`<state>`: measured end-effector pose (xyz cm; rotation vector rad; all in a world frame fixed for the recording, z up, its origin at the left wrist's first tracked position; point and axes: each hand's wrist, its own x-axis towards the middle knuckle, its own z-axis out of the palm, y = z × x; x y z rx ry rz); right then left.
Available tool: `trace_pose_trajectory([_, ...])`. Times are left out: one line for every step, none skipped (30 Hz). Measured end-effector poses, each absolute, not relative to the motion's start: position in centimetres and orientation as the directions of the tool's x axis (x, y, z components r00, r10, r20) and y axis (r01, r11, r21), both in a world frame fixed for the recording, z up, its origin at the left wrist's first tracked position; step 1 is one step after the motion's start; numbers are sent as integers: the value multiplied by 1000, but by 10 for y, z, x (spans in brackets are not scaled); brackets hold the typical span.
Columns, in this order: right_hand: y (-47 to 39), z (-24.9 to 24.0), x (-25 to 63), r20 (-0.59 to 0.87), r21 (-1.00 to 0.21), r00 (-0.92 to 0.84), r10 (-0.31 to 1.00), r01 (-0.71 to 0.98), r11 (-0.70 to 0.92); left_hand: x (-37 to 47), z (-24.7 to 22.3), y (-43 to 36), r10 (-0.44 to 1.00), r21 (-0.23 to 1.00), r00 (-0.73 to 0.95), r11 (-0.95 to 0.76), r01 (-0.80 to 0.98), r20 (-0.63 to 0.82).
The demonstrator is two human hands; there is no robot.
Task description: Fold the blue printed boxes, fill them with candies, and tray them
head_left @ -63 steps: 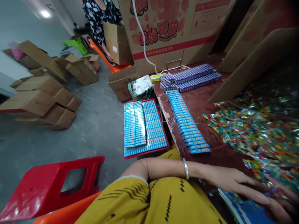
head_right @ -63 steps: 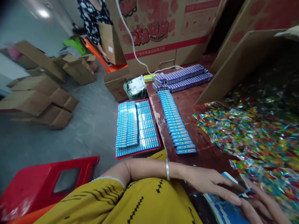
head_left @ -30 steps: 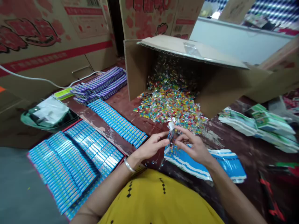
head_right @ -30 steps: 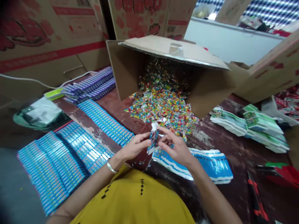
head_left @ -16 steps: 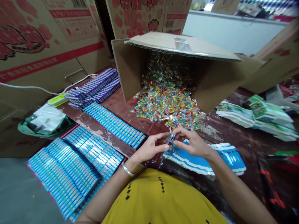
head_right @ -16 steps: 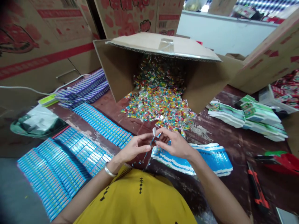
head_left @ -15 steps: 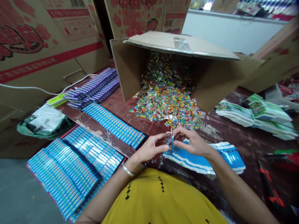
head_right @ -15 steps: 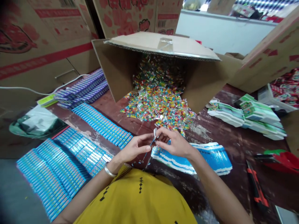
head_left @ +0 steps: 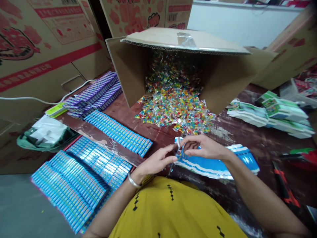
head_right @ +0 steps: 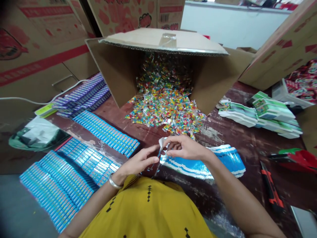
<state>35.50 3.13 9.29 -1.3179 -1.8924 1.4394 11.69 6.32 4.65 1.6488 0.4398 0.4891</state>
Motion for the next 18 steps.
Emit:
trace_pose_trajectory([31, 93, 355, -204, -904, -460, 864, 428, 14, 117, 46, 63, 539, 991, 840, -131, 7, 66])
trace_pose_trajectory([31, 93, 354, -202, -900, -465, 862, 435, 24, 118, 46, 62, 525, 991, 848, -133, 5, 66])
trace_pose_trajectory([31, 93, 353, -202, -894, -480, 854, 446, 40, 119, 45, 61, 511, 991, 857, -134, 6, 64])
trace_pose_trajectory([30, 92, 353, -209, -887, -506, 837, 459, 56, 120, 45, 60, 505, 991, 861, -134, 12, 58])
trace_pose_trajectory([30, 90, 352, -228, -881, -540, 810, 469, 64, 121, 45, 59, 509, 991, 859, -135, 20, 52])
trace_pose_trajectory([29, 88, 351, -256, -877, -570, 780, 477, 61, 122, 44, 59, 524, 990, 850, -140, 28, 50])
trace_pose_trajectory([28, 86, 350, -285, -873, -589, 756, 485, 49, 123, 44, 59, 547, 988, 836, -147, 38, 49])
trace_pose_trajectory([27, 84, 350, -306, -869, -590, 747, 494, 33, 124, 43, 59, 571, 987, 820, -152, 47, 49])
trace_pose_trajectory([26, 81, 349, -317, -865, -575, 755, 501, 19, 125, 42, 59, 594, 987, 803, -154, 56, 47])
trace_pose_trajectory([25, 79, 349, -316, -863, -545, 777, 505, 4, 126, 41, 60, 617, 986, 786, -150, 67, 40])
trace_pose_trajectory([25, 77, 349, -303, -866, -504, 809, 499, -13, 127, 39, 61, 644, 987, 765, -141, 82, 28])
trace_pose_trajectory([25, 75, 348, -281, -878, -454, 845, 478, -35, 128, 37, 61, 676, 988, 737, -125, 96, 14])
trace_pose_trajectory([25, 73, 348, -249, -895, -388, 887, 441, -59, 130, 34, 61, 711, 989, 703, -105, 102, 3])
trace_pose_trajectory([25, 71, 346, -210, -914, -300, 931, 398, -78, 131, 31, 61, 748, 992, 664, -84, 95, 0])
trace_pose_trajectory([25, 68, 344, -164, -930, -198, 966, 358, -84, 133, 28, 61, 783, 995, 622, -62, 76, 1])
trace_pose_trajectory([25, 64, 341, -119, -940, -101, 988, 333, -79, 135, 26, 60, 817, 998, 577, -39, 48, 4])
trace_pose_trajectory([24, 59, 337, -86, -943, -32, 996, 325, -71, 136, 24, 59, 847, 1000, 531, -18, 16, 7])
trace_pose_trajectory([23, 54, 333, -70, -943, 4, 998, 325, -67, 138, 23, 57, 875, 1000, 485, -3, -10, 7])
